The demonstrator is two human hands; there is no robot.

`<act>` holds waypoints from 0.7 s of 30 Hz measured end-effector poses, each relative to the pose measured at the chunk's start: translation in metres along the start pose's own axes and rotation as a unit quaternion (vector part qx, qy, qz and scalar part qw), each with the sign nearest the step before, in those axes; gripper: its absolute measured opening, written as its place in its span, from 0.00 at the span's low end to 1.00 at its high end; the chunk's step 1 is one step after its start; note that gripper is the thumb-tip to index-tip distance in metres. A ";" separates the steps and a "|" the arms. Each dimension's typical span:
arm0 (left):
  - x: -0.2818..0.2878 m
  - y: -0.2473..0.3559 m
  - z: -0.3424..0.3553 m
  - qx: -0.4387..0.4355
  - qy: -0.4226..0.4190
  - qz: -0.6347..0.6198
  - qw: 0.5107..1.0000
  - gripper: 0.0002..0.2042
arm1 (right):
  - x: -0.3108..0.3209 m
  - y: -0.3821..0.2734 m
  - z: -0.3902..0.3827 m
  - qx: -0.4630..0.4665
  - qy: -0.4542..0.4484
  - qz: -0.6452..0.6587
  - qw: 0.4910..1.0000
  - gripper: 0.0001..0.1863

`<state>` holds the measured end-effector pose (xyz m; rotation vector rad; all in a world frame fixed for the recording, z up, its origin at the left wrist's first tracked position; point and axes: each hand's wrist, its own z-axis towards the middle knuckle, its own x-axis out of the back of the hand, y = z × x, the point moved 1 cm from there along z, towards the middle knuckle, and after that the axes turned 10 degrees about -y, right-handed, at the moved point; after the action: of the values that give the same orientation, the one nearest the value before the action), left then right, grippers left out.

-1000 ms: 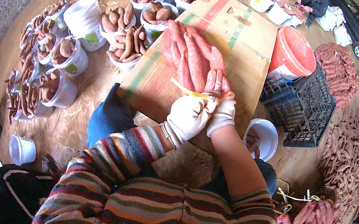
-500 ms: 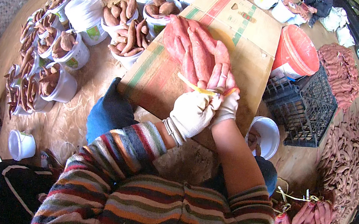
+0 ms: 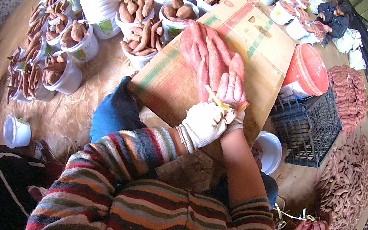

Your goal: The person sits on the floor and repeatedly gathers reddish root vegetables into a mesh net, then ties the net with a yellow plastic tie. The tied bundles are placed on the floor beside the work area.

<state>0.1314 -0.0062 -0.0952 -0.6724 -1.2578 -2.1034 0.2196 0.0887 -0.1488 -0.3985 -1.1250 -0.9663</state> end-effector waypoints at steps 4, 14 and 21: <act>-0.006 -0.001 0.000 0.022 -0.025 0.002 0.999 0.14 | -0.017 0.017 0.009 0.034 0.098 0.009 0.995 0.38; 0.008 0.009 0.001 0.026 0.001 -0.037 0.999 0.16 | -0.002 -0.005 0.019 0.090 0.187 0.036 0.978 0.27; 0.014 0.009 -0.001 0.030 -0.029 -0.027 0.999 0.15 | 0.053 -0.023 0.046 0.130 0.075 0.081 0.985 0.23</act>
<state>0.1283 -0.0132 -0.0809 -0.6842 -1.3804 -2.0944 0.1797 0.0852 -0.0865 -0.1981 -1.0469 -0.6837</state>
